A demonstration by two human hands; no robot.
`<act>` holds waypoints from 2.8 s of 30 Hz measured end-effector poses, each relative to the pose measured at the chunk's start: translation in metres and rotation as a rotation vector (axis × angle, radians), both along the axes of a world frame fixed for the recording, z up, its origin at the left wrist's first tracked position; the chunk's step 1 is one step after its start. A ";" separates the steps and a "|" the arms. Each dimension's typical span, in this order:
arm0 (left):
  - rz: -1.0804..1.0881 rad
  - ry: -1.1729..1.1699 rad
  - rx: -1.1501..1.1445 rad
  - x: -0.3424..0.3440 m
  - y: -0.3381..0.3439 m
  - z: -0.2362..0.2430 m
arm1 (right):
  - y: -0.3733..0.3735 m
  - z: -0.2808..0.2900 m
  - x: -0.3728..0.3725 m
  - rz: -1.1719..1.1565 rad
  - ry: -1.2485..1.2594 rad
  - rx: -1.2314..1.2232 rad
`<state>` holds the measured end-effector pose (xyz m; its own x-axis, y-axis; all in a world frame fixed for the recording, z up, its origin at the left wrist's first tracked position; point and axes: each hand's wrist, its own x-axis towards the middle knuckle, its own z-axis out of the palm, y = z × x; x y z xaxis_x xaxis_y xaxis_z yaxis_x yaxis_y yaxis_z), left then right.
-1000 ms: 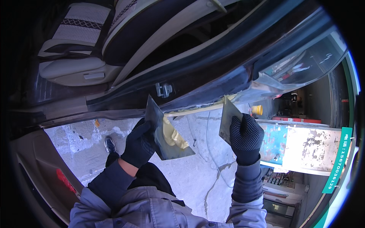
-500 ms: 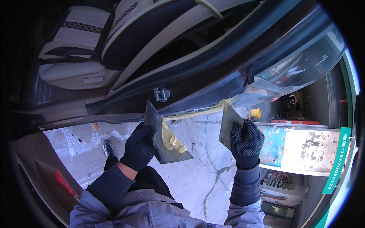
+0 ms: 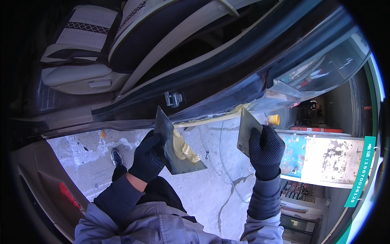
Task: The person applies yellow body filler to the lower edge of a car door and the rear trunk area using two metal spreaders. They repeatedly transfer filler between the spreaders and smooth it onto the surfaces.
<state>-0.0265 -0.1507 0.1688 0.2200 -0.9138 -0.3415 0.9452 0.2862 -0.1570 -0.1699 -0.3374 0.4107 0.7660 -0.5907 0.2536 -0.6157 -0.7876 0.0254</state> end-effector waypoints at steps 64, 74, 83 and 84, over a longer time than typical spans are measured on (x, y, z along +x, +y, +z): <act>0.027 -0.021 -0.056 0.003 0.007 -0.006 | 0.018 -0.057 -0.010 -0.054 -0.029 0.086; 0.010 -0.023 0.010 0.001 0.003 -0.005 | 0.016 -0.060 -0.010 -0.077 -0.048 0.112; 0.005 -0.023 0.044 0.001 0.003 -0.006 | 0.018 -0.061 -0.011 -0.112 -0.045 0.094; 0.013 -0.014 0.013 0.001 0.003 -0.006 | 0.018 -0.061 -0.011 -0.150 -0.028 0.068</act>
<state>-0.0255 -0.1476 0.1627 0.2366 -0.9062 -0.3504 0.9435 0.3004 -0.1397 -0.1814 -0.3193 0.3501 0.6610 -0.7146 0.2289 -0.7264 -0.6859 -0.0437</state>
